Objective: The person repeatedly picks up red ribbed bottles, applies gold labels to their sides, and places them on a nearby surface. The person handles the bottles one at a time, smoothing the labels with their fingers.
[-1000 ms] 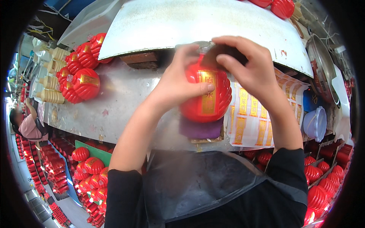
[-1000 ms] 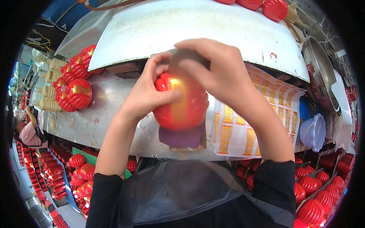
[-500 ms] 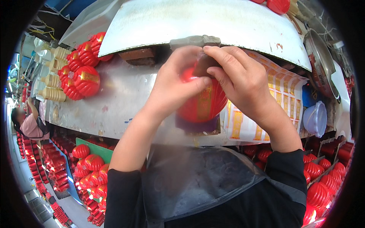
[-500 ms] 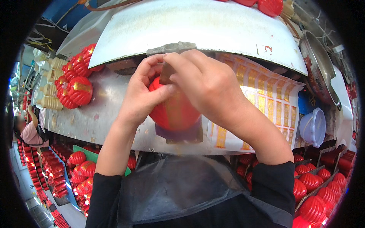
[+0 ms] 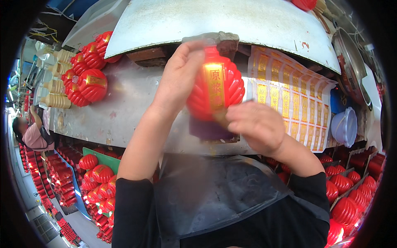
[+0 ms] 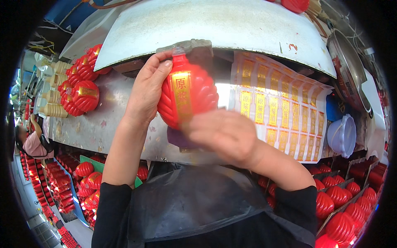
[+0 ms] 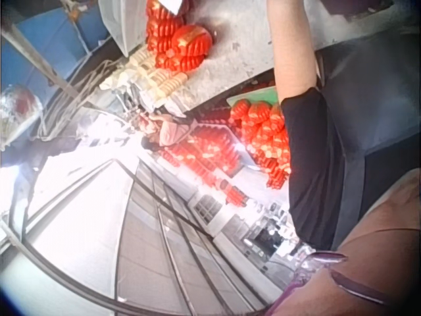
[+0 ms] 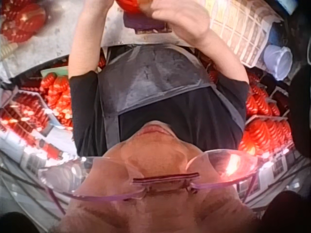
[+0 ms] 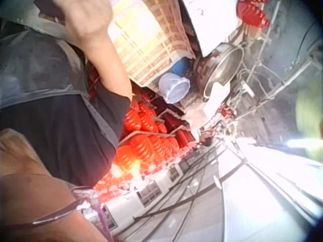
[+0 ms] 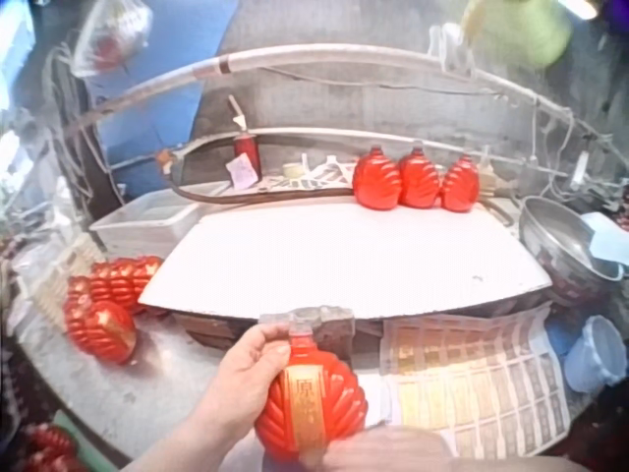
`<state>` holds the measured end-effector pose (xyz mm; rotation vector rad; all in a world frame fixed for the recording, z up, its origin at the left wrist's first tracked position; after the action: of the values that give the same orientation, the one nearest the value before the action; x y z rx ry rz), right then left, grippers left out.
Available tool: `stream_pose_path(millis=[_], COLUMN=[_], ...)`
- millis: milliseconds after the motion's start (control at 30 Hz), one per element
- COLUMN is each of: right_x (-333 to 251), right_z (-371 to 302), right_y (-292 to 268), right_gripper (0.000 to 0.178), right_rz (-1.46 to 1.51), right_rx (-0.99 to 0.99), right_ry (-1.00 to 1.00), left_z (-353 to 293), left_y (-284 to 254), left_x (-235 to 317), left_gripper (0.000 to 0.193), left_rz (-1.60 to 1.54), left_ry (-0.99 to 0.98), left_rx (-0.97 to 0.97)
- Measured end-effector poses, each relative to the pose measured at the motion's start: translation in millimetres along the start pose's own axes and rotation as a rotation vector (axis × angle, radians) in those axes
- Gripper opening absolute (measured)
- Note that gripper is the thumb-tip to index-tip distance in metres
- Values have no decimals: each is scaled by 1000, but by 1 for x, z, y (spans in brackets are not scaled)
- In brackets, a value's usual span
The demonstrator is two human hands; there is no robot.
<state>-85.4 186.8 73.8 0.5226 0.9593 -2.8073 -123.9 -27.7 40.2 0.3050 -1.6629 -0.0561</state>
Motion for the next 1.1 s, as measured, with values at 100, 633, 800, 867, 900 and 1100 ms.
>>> stream_pose_path(millis=[100, 633, 800, 867, 900, 1100], right_x=[1, 22, 34, 37, 39, 46], right_z=[3, 87, 96, 93, 91, 75], right_y=[2, -10, -15, -16, -17, -26], right_gripper=[21, 34, 35, 35, 35, 33], right_rz=[-6, -148, -174, -180, -175, -125], right_rx=[-9, -119, -121, -137, -129, -43], right_ry=[-37, 206, 308, 292, 289, 255], left_z=[-4, -30, -35, -37, -40, -33], left_y=[-2, 3, 6, 9, 12, 14], left_x=[2, 9, 11, 13, 13, 19], left_gripper=[30, 31, 32, 34, 37, 49], left_rz=[10, 210, 156, 150, 150, 228], left_ry=[25, 240, 225, 235, 235, 269], left_rx=[5, 3, -23, -9, 6, -29])
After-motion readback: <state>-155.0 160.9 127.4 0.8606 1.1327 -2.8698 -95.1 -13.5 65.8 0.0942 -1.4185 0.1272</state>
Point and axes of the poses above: each hand's wrist, its own z-axis towards the middle knuckle, its own y-axis out of the palm, x = y × z, the point moved 5 cm from there along z, towards the middle knuckle
